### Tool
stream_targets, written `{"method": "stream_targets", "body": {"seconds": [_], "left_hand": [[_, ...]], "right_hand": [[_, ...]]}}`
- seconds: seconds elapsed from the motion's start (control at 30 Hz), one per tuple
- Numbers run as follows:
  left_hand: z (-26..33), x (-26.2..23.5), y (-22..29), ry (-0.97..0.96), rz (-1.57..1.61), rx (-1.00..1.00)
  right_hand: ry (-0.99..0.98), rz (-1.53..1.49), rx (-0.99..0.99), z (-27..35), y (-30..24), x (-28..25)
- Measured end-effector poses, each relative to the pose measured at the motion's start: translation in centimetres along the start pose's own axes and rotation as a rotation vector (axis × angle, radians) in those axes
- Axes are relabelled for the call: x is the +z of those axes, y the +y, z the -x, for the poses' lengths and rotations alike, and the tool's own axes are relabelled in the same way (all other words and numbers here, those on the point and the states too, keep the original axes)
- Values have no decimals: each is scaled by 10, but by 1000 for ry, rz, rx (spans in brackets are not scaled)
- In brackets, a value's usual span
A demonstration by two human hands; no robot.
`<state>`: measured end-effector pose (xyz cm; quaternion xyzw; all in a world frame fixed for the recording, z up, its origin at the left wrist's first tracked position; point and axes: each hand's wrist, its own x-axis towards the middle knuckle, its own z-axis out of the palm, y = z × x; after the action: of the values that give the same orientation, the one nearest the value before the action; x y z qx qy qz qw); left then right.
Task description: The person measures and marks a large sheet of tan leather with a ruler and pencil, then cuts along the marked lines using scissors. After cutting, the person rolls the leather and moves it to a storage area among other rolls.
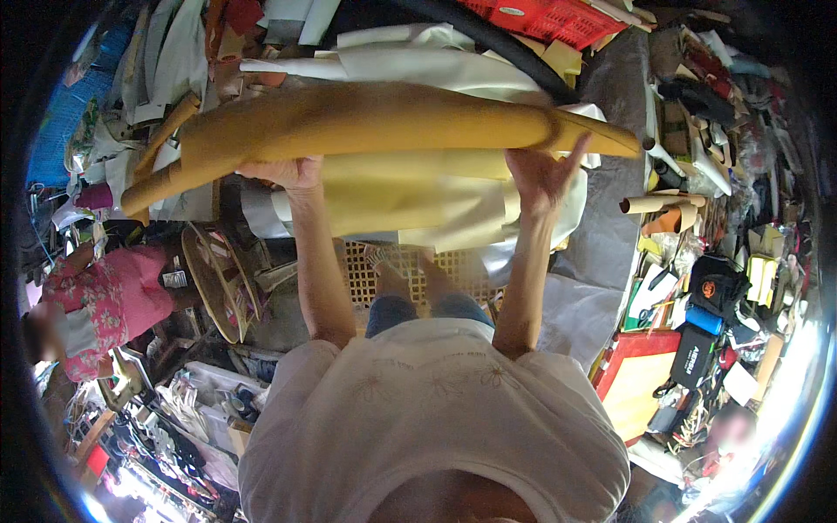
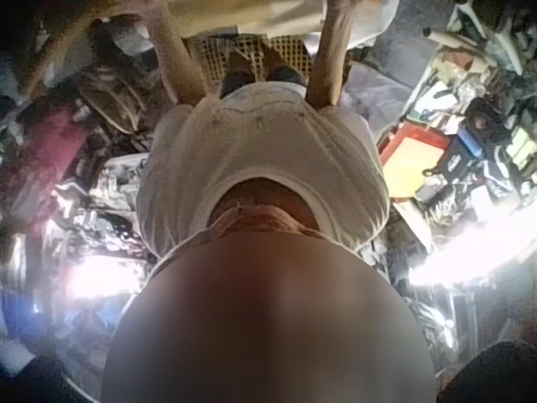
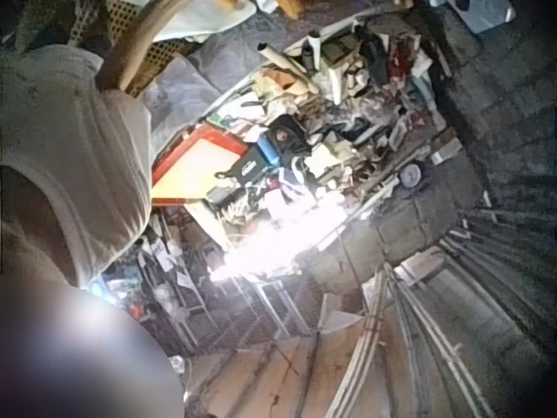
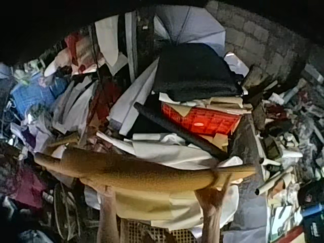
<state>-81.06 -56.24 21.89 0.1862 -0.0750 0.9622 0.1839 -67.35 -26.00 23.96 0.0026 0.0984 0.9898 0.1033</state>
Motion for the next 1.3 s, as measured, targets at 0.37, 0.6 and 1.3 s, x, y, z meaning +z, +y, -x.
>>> {"method": "stream_targets", "body": {"seconds": [0.37,0.6,1.3], "left_hand": [[-42,-26,-5,331,14,19],[-38,-19,-8,506,-238,21],[-137,-84,-41,808,-567,172]], "right_hand": [[141,332,-157,-11,-3,-4],[-224,63,-210,-44,-17,-40],[126,568,81,-121,-63,-40]]}}
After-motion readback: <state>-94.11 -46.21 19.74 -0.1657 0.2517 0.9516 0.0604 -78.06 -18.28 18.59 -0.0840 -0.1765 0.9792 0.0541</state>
